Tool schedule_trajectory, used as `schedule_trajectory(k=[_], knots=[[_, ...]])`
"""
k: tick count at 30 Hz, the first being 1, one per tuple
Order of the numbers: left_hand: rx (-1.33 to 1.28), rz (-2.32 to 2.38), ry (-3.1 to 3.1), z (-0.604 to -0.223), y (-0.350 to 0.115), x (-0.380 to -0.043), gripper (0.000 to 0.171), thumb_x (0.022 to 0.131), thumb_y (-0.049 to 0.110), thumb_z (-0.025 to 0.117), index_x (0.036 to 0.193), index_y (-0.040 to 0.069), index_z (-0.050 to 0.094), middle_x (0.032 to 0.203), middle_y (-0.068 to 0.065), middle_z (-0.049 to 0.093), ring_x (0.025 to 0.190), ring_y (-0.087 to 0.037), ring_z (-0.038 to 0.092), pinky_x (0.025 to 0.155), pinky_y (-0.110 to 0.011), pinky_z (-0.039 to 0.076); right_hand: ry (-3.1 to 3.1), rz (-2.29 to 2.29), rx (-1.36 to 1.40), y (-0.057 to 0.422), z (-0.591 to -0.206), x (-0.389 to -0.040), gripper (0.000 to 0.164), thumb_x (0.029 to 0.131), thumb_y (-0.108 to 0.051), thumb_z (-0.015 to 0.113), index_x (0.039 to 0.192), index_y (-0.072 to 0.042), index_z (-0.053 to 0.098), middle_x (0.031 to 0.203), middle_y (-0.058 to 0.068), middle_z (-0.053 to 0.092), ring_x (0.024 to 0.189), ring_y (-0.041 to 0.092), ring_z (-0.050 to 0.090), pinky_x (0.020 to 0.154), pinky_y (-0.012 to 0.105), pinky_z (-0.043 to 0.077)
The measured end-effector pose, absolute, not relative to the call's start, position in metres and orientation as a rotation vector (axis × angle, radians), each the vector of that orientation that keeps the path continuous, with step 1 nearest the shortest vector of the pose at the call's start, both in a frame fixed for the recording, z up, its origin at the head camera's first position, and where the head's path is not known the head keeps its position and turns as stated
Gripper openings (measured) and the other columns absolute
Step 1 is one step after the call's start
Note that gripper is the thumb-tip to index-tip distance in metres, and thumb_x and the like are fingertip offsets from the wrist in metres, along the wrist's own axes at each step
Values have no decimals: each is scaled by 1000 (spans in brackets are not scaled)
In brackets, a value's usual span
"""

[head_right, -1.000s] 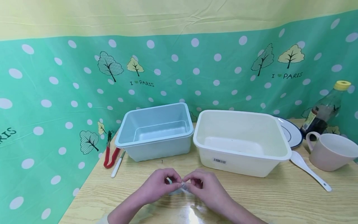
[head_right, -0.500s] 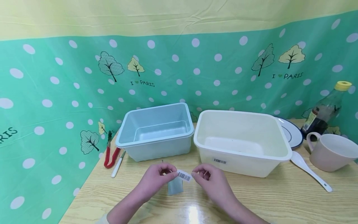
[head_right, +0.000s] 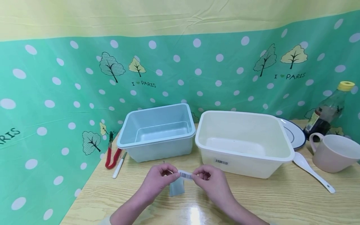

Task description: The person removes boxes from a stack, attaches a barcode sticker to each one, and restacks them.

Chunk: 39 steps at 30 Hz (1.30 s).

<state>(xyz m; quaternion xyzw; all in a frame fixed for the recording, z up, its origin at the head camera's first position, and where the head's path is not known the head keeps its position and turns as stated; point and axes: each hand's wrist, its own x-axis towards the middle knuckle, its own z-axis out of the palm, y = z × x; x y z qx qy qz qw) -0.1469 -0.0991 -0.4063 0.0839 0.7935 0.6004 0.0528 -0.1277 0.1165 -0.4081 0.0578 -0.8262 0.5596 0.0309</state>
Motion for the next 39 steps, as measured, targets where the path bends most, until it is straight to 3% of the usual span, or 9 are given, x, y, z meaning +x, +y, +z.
schedule_trajectory(k=[5, 18, 23, 30, 39], knots=[[138, 1869, 2432, -405, -102, -148, 15, 85, 19, 81, 89, 7, 74, 84, -2, 62, 72, -15, 53, 55, -21, 41, -2519, 1816, 199, 109, -410, -133, 6, 87, -10, 79, 92, -10, 76, 74, 2, 57, 64, 13, 49, 54, 22, 41], [3, 1880, 2516, -408, -117, -157, 17, 87, 20, 80, 95, 7, 73, 91, -3, 65, 73, -16, 51, 54, -21, 42, -2487, 2047, 372, 91, -415, -149, 30, 94, -11, 71, 121, 0, 67, 85, 6, 58, 61, 11, 50, 54, 22, 44], [-10, 1884, 2520, -410, -123, -161, 16, 88, 17, 78, 98, 6, 73, 93, -4, 65, 73, -16, 51, 55, -22, 42, -2519, 2055, 392, 82, -416, -155, 36, 94, -11, 70, 128, -1, 65, 87, 5, 58, 59, 11, 50, 53, 22, 43], [25, 1952, 2434, -410, -126, -169, 24, 90, 11, 74, 113, 4, 72, 95, -7, 64, 75, -16, 54, 58, -21, 45, -2516, 2106, 316, 75, -415, -166, 46, 93, -6, 68, 138, -3, 58, 91, 8, 58, 63, 19, 55, 57, 27, 50], [143, 1897, 2299, -413, -129, -178, 52, 90, 9, 71, 140, 9, 58, 99, -7, 62, 77, -19, 58, 62, -25, 46, -2487, 2132, 291, 70, -415, -177, 49, 93, -3, 66, 141, -6, 55, 89, 8, 58, 64, 24, 56, 58, 29, 50]])
